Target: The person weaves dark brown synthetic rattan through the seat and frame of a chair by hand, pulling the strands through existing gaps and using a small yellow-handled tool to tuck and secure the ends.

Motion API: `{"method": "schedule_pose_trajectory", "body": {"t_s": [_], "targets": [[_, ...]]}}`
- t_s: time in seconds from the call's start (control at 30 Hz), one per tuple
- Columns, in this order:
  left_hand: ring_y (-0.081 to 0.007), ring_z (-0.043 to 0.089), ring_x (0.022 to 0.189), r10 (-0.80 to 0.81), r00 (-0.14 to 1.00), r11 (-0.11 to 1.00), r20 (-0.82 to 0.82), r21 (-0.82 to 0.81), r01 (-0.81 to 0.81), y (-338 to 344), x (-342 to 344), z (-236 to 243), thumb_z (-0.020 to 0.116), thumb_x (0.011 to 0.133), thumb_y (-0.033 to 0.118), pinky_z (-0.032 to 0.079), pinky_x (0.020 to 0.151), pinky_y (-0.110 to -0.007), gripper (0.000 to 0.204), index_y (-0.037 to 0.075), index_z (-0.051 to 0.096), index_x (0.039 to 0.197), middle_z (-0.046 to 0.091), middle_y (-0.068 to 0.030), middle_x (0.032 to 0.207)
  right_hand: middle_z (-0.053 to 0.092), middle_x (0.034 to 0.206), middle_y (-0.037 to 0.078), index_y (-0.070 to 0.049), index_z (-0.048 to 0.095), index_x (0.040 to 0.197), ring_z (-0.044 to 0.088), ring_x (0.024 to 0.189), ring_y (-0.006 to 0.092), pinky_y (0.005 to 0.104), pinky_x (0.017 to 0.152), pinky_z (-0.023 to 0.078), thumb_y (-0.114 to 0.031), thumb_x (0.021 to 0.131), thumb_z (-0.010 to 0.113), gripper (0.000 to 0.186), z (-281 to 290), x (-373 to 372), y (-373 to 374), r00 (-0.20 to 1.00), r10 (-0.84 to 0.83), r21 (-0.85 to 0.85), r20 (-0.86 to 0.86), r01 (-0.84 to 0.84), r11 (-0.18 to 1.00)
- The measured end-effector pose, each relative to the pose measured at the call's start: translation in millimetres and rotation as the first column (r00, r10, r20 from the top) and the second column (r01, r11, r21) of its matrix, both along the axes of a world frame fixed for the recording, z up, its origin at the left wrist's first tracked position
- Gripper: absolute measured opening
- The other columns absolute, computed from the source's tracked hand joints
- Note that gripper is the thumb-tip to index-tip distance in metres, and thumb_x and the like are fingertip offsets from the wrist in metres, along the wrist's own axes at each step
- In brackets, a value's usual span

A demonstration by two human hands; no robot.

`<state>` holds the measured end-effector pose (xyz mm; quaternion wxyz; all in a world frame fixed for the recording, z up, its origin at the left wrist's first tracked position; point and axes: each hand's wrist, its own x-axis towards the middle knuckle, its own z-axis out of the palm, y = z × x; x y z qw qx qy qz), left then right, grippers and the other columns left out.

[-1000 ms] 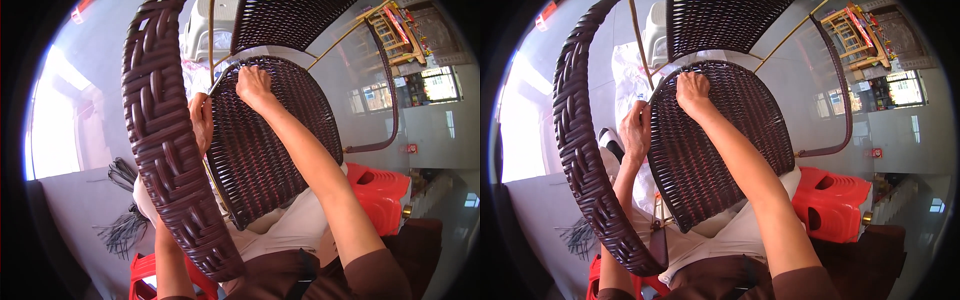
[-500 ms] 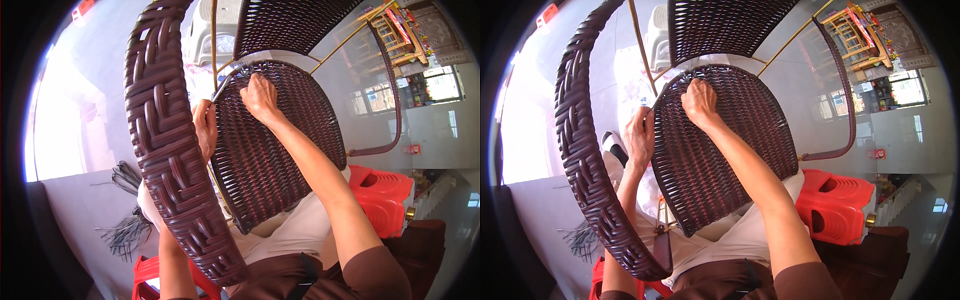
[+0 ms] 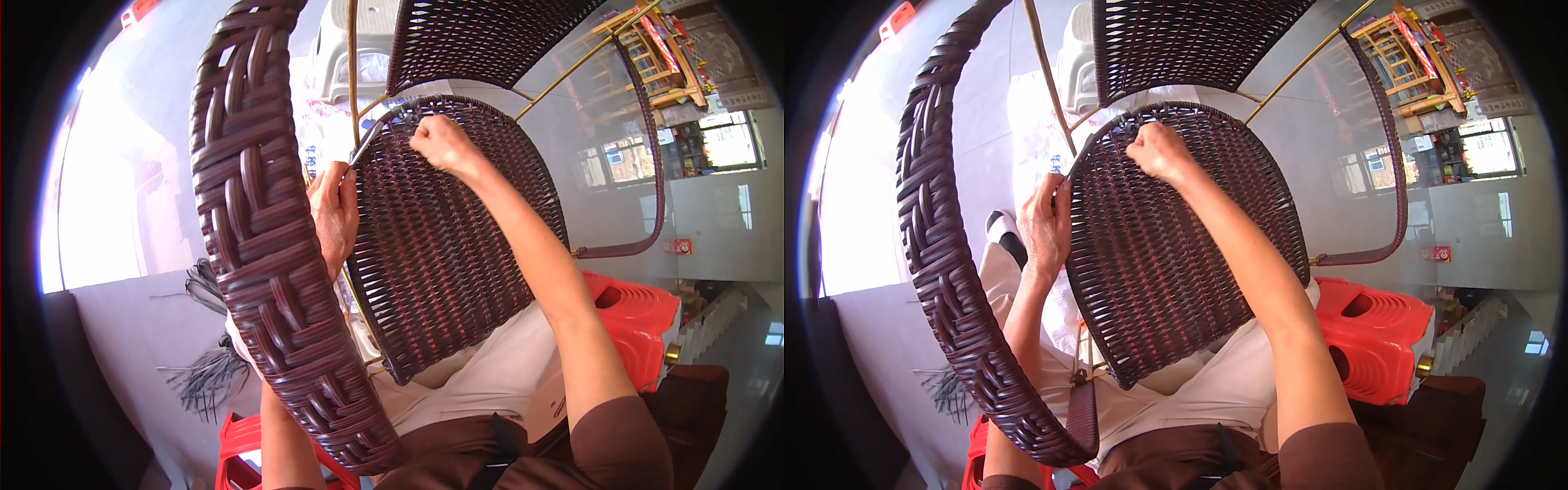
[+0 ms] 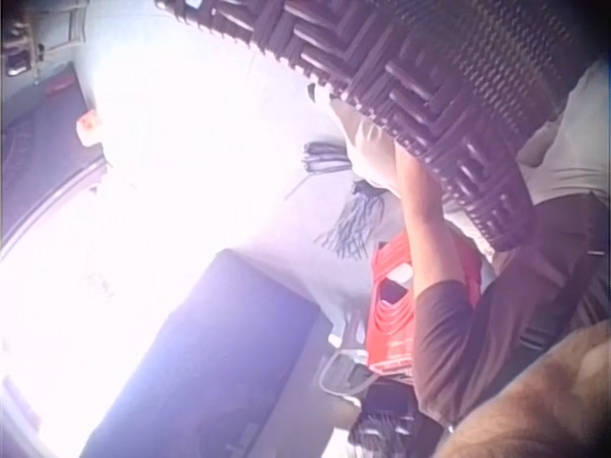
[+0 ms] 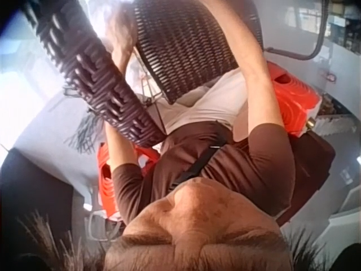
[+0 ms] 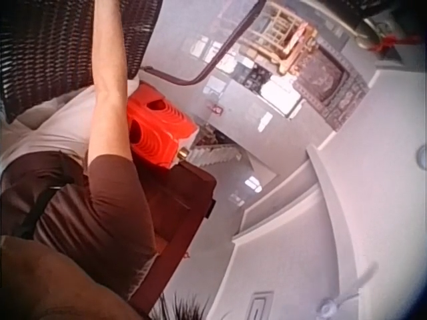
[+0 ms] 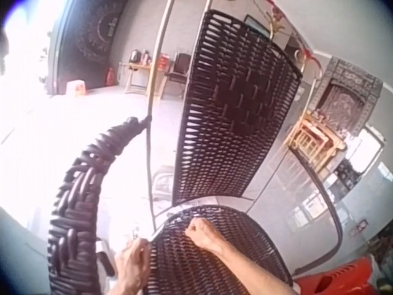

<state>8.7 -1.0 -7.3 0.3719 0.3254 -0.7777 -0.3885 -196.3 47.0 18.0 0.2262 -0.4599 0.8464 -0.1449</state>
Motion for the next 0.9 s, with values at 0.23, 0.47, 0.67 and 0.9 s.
{"method": "schedule_pose_trajectory", "body": {"t_s": [0.23, 0.47, 0.67, 0.9], "targets": [[-0.0327, 0.054, 0.059, 0.015, 1.000, 1.000, -0.016, -0.023, -0.015, -1, 2, -3, 0.052, 0.089, 0.013, 0.041, 0.056, -0.038, 0.013, 0.001, 0.054, 0.085, 0.056, -0.0173, 0.068, 0.062, 0.077, 0.005, -0.002, 0.063, 0.084, 0.056, 0.063, 0.0115, 0.0259, 0.057, 0.050, -0.011, 0.085, 0.058, 0.010, 4, 1, 24, 0.970, -0.150, -0.150, 0.190, 0.180, 0.972], [-0.0324, 0.053, 0.058, 0.004, 0.999, 1.000, -0.045, -0.003, -0.004, 0, 0, -3, 0.052, 0.089, 0.013, 0.041, 0.056, -0.038, 0.013, 0.001, 0.054, 0.085, 0.055, -0.0172, 0.067, 0.063, 0.071, 0.012, -0.002, 0.064, 0.068, 0.064, 0.065, 0.0204, 0.0324, 0.058, 0.052, -0.010, 0.074, 0.070, 0.011, -12, 31, 12, 0.927, -0.175, -0.366, -0.332, 0.045, 0.930], [-0.0320, 0.053, 0.057, 0.019, 1.000, 0.999, -0.016, -0.030, -0.019, -3, 5, -2, 0.052, 0.088, 0.011, 0.041, 0.056, -0.037, 0.012, 0.000, 0.054, 0.084, 0.054, -0.0177, 0.067, 0.063, 0.068, 0.016, 0.001, 0.060, 0.074, 0.062, 0.058, 0.0211, 0.0298, 0.046, 0.052, -0.003, 0.080, 0.059, 0.007, 5, 55, -17, 0.887, -0.123, 0.010, -0.445, 0.142, 0.990], [-0.0322, 0.052, 0.056, 0.077, 0.997, 0.993, -0.001, -0.089, -0.077, 5, -4, -6, 0.053, 0.088, 0.011, 0.040, 0.055, -0.038, 0.012, 0.000, 0.054, 0.083, 0.053, -0.0182, 0.064, 0.061, 0.088, 0.022, 0.003, 0.061, 0.086, 0.061, 0.078, 0.0250, 0.0324, 0.063, 0.055, -0.006, 0.082, 0.056, 0.011, -2, 49, -15, 0.855, -0.018, 0.141, -0.518, 0.107, 0.984]]}}
